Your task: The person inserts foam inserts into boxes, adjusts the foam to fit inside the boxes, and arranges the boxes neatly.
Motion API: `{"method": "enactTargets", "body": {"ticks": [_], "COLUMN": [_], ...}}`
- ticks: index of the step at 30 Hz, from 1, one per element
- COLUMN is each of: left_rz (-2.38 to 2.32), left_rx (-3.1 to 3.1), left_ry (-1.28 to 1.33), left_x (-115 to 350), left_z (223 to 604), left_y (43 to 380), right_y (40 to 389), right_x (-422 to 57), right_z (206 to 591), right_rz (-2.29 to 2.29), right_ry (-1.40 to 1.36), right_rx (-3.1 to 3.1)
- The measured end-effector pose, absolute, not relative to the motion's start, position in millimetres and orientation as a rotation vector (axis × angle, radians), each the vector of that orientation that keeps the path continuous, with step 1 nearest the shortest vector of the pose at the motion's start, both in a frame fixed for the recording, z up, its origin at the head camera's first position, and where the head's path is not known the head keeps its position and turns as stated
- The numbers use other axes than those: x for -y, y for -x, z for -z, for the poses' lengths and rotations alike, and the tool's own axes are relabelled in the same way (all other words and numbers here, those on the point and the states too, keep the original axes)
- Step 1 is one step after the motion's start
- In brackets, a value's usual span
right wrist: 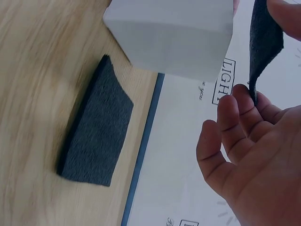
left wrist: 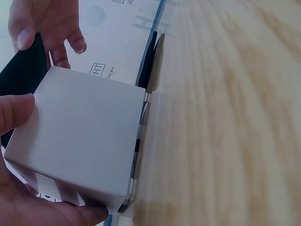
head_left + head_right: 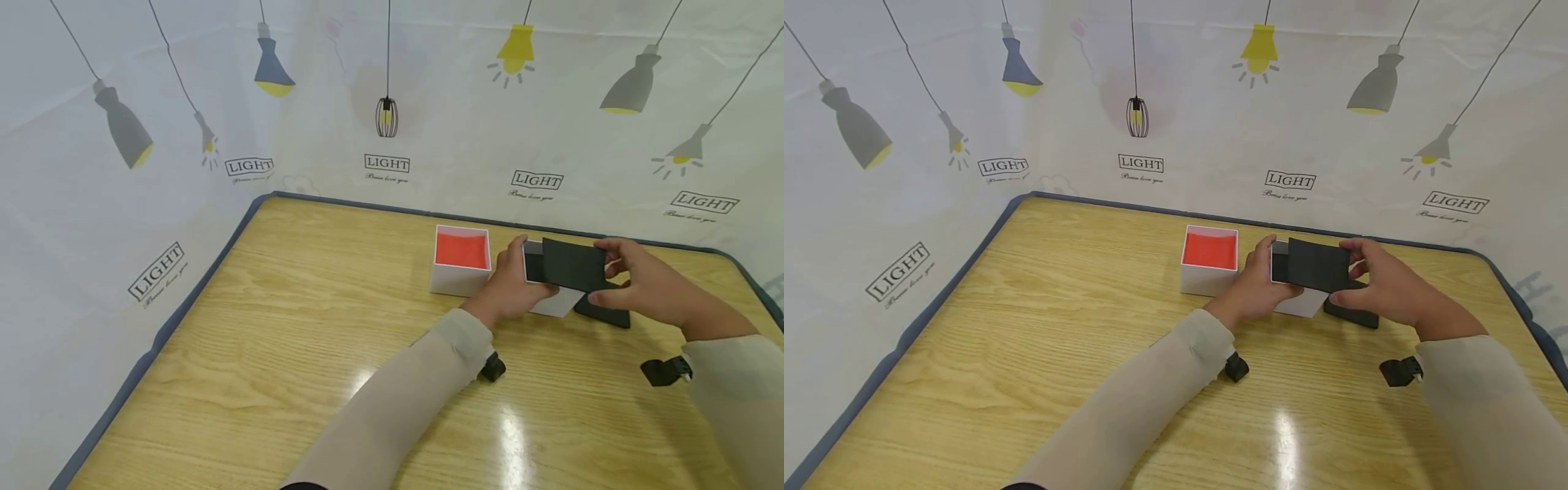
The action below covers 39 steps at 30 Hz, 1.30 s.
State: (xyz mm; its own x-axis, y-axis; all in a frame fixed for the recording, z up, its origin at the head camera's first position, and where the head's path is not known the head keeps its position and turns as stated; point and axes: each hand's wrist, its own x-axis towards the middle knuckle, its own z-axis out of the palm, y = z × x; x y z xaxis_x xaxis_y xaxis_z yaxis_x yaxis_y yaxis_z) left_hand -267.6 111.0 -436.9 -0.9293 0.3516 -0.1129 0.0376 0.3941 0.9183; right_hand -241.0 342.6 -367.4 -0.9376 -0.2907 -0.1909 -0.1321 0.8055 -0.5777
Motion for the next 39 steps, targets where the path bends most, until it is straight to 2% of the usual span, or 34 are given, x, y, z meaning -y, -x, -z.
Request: {"method": "enactTargets", "body": {"ticks": [24,34,39], "left_rz": [-1.545,-1.539,-1.542], "left_rx": [-2.373,-2.371,-2.371], "left_ry": [-0.336,-0.318,-0.342], "left_x": [-110.5,-111.0,-109.8], "left_z": [438.0,438.1,437.5], "left_y": [268.3,267.3,267.4], "right_y": [260.8,257.0,243.7], "right_x": [-327.6,-325.7,-317.0], "right_z": [371.3,373.6,376.6], "right_rz": [0.718,0.634,0.51], "right_ry": [0.372,0.393,0.552], "right_rx": [-2.726,-2.787,-2.988]}}
